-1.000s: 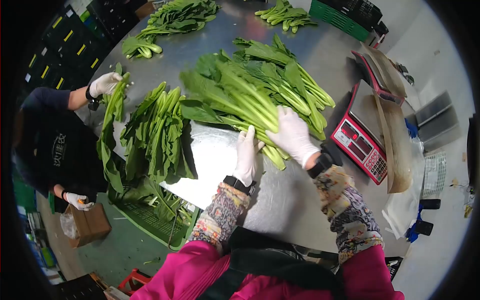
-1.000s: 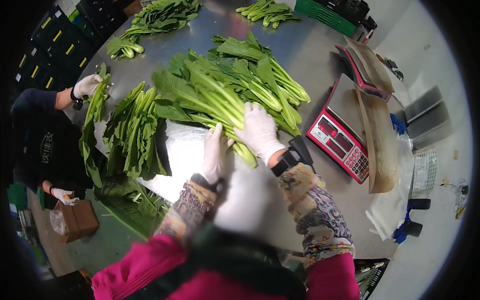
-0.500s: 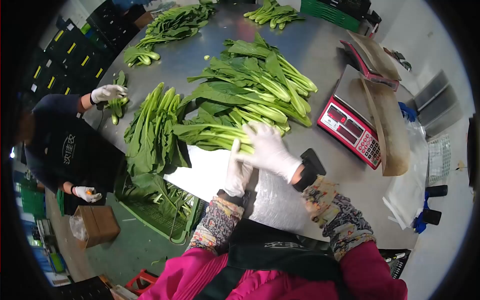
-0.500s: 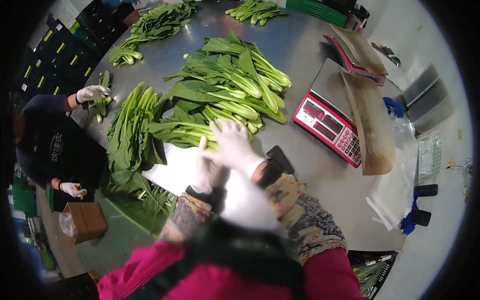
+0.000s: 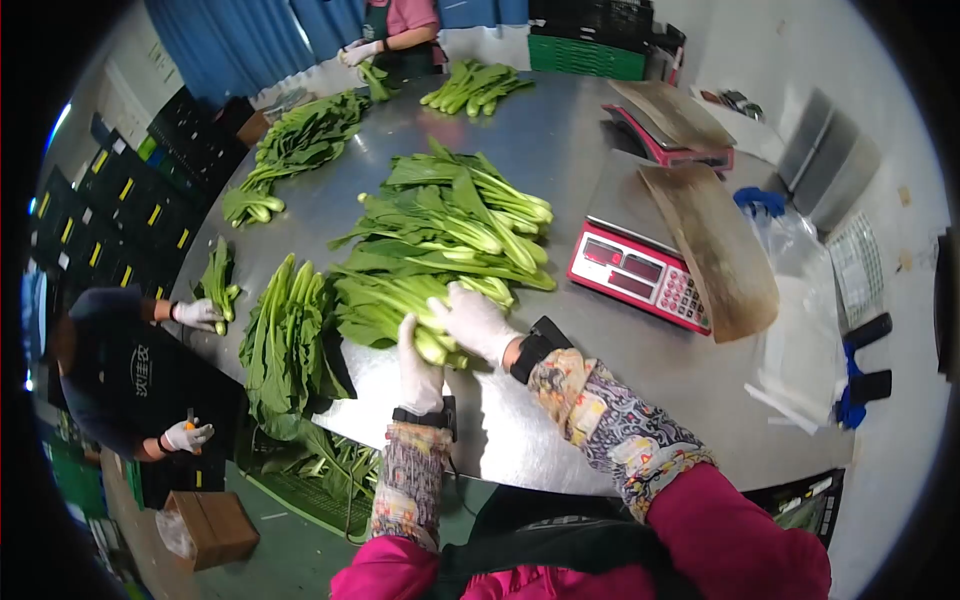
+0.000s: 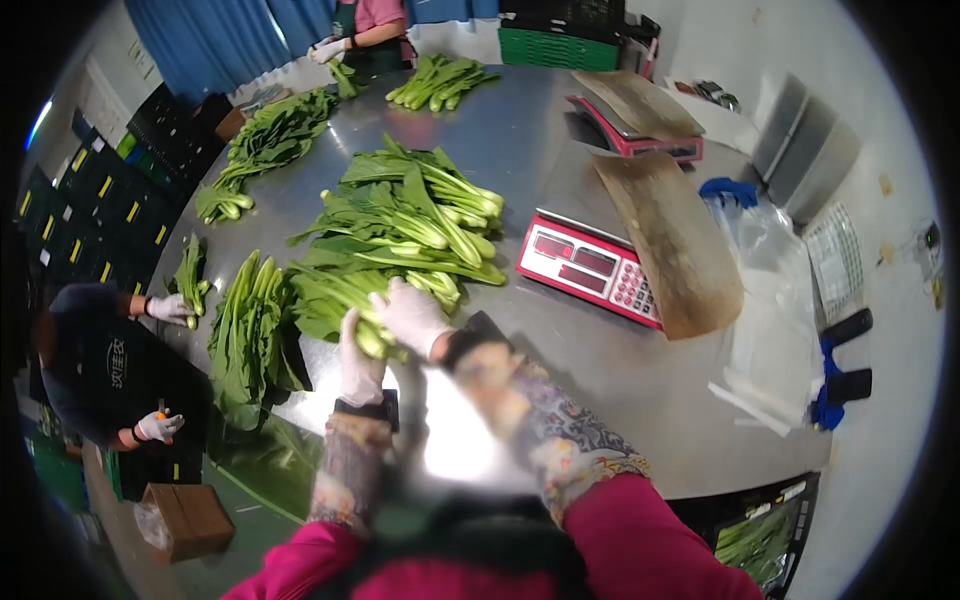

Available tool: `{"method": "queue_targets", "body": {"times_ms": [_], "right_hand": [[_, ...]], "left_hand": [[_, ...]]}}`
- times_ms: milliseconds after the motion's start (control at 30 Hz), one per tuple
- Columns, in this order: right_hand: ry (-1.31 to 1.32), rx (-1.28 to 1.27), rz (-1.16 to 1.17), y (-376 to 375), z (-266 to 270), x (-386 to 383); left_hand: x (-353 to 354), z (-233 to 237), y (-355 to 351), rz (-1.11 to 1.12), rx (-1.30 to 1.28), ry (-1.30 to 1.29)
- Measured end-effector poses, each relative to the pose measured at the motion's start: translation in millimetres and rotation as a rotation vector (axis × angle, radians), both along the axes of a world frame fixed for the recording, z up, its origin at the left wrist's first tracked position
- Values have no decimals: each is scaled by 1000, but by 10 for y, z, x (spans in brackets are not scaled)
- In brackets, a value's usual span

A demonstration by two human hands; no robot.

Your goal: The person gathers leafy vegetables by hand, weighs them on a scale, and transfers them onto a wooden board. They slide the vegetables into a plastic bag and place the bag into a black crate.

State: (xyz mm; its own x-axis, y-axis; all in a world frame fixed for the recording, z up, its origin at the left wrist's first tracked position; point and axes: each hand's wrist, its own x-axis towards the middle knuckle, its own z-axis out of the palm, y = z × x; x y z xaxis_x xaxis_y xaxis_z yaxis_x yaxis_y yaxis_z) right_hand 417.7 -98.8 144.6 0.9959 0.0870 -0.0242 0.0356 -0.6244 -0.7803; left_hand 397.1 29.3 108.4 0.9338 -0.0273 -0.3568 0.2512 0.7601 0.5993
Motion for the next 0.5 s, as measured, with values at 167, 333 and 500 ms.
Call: {"method": "queue_targets", "body": {"times_ms": [167, 333, 500], "right_hand": [[-414, 87, 145, -208, 675, -1003], [-287, 392, -138, -999, 607, -1485], [-539, 420, -572, -2141, 689, -2015]], "left_hand": [[-1143, 784, -395, 112, 105, -321], [-1274, 901, -1052, -120, 281, -280], [-1292, 1070, -2376, -439, 154, -448]]}}
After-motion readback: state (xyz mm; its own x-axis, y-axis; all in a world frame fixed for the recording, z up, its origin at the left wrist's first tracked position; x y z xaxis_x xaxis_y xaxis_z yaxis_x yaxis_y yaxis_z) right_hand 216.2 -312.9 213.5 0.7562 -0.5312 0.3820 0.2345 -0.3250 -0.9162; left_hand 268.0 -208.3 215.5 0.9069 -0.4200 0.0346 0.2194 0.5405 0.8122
